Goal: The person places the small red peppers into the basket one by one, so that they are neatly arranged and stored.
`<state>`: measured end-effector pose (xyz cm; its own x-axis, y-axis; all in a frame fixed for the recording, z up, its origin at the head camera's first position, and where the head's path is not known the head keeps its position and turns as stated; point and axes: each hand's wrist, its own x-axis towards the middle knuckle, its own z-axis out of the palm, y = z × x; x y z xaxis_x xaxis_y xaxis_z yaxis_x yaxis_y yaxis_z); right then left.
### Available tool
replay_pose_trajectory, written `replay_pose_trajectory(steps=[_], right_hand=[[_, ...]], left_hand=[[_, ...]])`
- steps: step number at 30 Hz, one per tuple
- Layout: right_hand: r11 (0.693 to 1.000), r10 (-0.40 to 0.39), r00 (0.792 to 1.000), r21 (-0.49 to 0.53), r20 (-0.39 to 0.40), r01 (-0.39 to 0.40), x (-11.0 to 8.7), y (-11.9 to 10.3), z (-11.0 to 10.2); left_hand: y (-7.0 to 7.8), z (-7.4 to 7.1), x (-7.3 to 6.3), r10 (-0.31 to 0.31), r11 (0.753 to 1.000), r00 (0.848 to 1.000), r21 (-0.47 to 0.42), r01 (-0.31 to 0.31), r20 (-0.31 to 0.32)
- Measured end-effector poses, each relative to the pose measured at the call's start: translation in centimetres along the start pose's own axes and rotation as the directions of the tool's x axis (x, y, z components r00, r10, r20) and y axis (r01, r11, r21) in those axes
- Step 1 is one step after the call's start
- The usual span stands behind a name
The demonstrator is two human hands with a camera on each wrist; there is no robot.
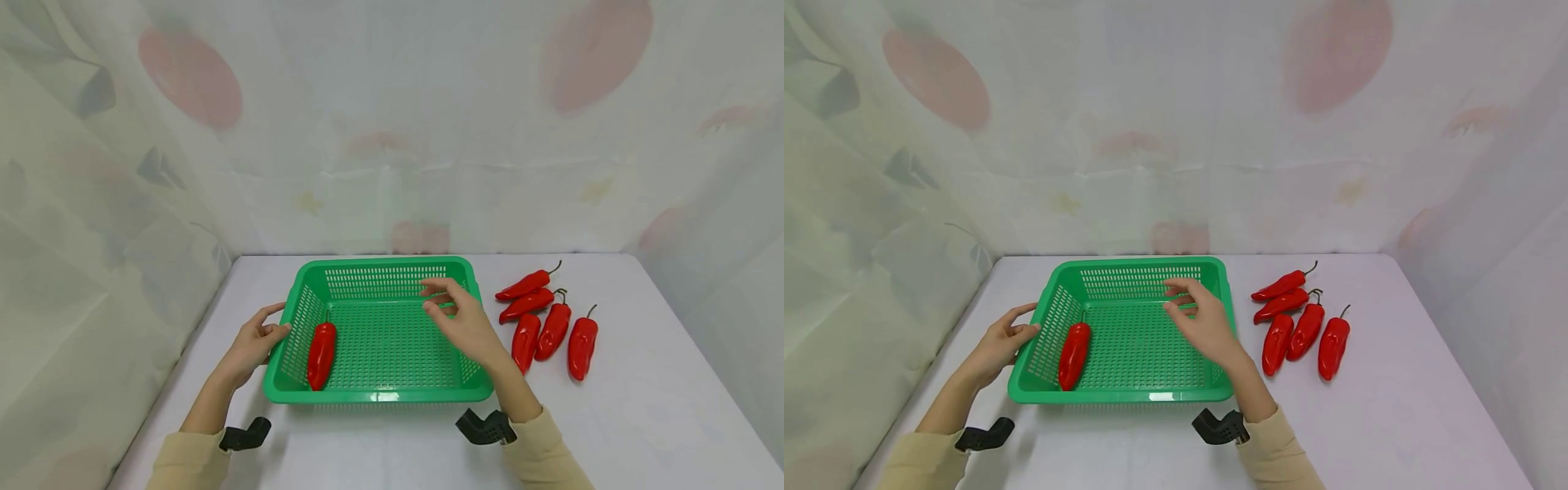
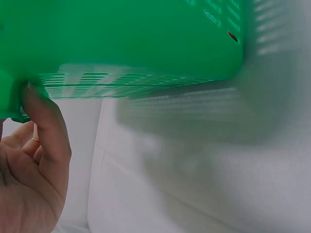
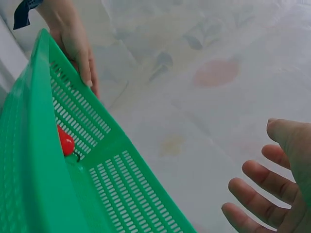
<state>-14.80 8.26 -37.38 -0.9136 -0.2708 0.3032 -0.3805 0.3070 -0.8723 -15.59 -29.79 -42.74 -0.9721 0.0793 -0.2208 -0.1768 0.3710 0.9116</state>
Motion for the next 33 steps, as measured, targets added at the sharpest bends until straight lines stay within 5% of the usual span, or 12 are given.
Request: replay_pose_trajectory(steps=[13,25,33], right_hand=[[0.999,-0.006,0.986,-0.041,-0.165,-0.001,-2.6,4.6,-3.3],[0.99,0.048,0.935,-0.109,-0.353,-0.092,-5.8,8.3,-6.3],[0.949,0.058,0.886,-0.25,-0.46,-0.192,-8.0,17.4,-9.3]], left_hand=[[0.0,-0.1,0.1,-0.004,1.0,1.0,-0.001,0.004,-0.002],[0.2,0.1,-0.2,-0.003,1.0,1.0,0.02,0.003,-0.003],[1.3,0.4,-0.9,-0.015,1.0,1.0,0.011,0.015,-0.001]])
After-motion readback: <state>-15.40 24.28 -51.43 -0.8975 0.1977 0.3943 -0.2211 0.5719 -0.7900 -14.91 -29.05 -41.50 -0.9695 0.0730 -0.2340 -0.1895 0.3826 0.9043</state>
